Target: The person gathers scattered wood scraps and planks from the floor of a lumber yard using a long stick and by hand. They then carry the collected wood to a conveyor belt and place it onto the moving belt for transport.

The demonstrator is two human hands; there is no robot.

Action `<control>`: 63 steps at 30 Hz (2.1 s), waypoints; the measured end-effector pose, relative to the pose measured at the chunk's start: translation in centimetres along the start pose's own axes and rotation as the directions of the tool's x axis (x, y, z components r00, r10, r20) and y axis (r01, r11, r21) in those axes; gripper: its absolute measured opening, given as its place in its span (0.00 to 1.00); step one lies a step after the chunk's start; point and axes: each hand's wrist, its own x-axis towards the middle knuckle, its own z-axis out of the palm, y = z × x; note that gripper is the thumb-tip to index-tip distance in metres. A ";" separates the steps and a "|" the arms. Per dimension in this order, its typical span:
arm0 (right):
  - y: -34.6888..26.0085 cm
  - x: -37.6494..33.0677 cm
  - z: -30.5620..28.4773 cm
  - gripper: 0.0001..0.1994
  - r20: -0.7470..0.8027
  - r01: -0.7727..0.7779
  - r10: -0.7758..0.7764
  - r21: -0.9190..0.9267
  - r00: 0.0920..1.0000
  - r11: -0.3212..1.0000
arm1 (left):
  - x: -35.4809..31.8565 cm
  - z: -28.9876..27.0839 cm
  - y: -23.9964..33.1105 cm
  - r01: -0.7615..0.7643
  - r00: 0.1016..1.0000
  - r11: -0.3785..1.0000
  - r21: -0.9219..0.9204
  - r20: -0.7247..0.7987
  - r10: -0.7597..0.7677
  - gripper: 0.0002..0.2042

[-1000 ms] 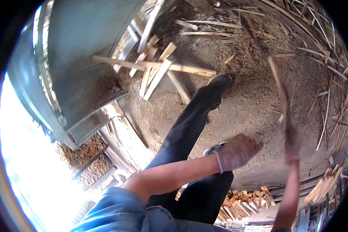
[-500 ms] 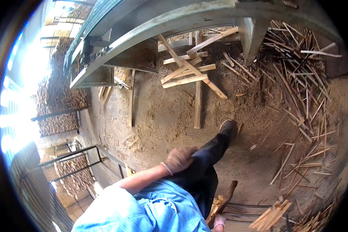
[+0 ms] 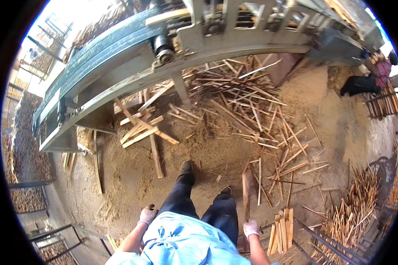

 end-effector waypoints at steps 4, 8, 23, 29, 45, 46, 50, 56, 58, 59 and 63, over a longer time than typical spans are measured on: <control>-1.2 -1.2 -4.8 0.16 -0.099 0.347 -0.357 -0.112 0.929 0.931 | -0.7 6.0 -6.4 -0.143 0.987 0.983 -0.114 -0.096 0.132 0.28; -3.2 0.7 -11.6 0.13 -0.120 0.512 -0.526 -0.128 0.842 0.849 | -3.0 9.8 -1.9 -0.238 0.971 0.940 -0.246 -0.050 0.233 0.25; -13.3 -0.8 -18.1 0.25 -0.212 0.743 -0.728 -0.011 0.652 0.669 | 10.5 7.3 1.5 -0.449 0.873 0.886 -0.117 0.152 0.463 0.22; 16.1 0.0 -1.7 0.31 0.088 0.072 -0.061 -0.124 0.994 0.990 | 6.5 5.0 12.9 -0.480 0.875 0.858 0.183 0.168 0.454 0.25; 9.9 -6.1 5.6 0.19 0.085 -0.053 0.006 0.568 0.996 0.822 | 10.3 1.6 29.2 -0.342 0.916 0.939 0.028 0.234 0.327 0.14; 14.1 -6.1 8.0 0.17 0.002 0.003 -0.004 0.511 1.000 0.859 | 10.0 5.7 30.8 -0.405 0.873 0.914 0.026 0.307 0.378 0.17; 15.6 -4.2 7.9 0.13 -0.007 0.382 -0.384 -0.077 0.923 0.921 | 8.0 6.9 33.0 -0.502 0.850 0.848 0.173 0.282 0.445 0.25; 29.3 3.1 11.9 0.20 -0.136 0.412 -0.540 -0.502 0.831 0.760 | -0.7 16.0 38.9 -0.644 0.740 0.758 0.104 0.336 0.583 0.28; 26.0 6.5 8.6 0.18 0.062 0.487 -0.487 0.025 0.871 0.873 | -4.6 11.2 37.5 -0.589 0.808 0.773 0.236 0.173 0.563 0.28; 26.7 8.2 6.8 0.18 0.137 0.353 -0.432 0.388 0.891 0.851 | -6.6 9.9 37.4 -0.582 0.812 0.781 0.226 0.110 0.574 0.28; 33.4 14.7 -4.2 0.17 0.098 0.303 -0.346 0.305 0.933 0.903 | -11.3 9.2 43.6 -0.699 0.715 0.715 0.016 0.000 0.699 0.25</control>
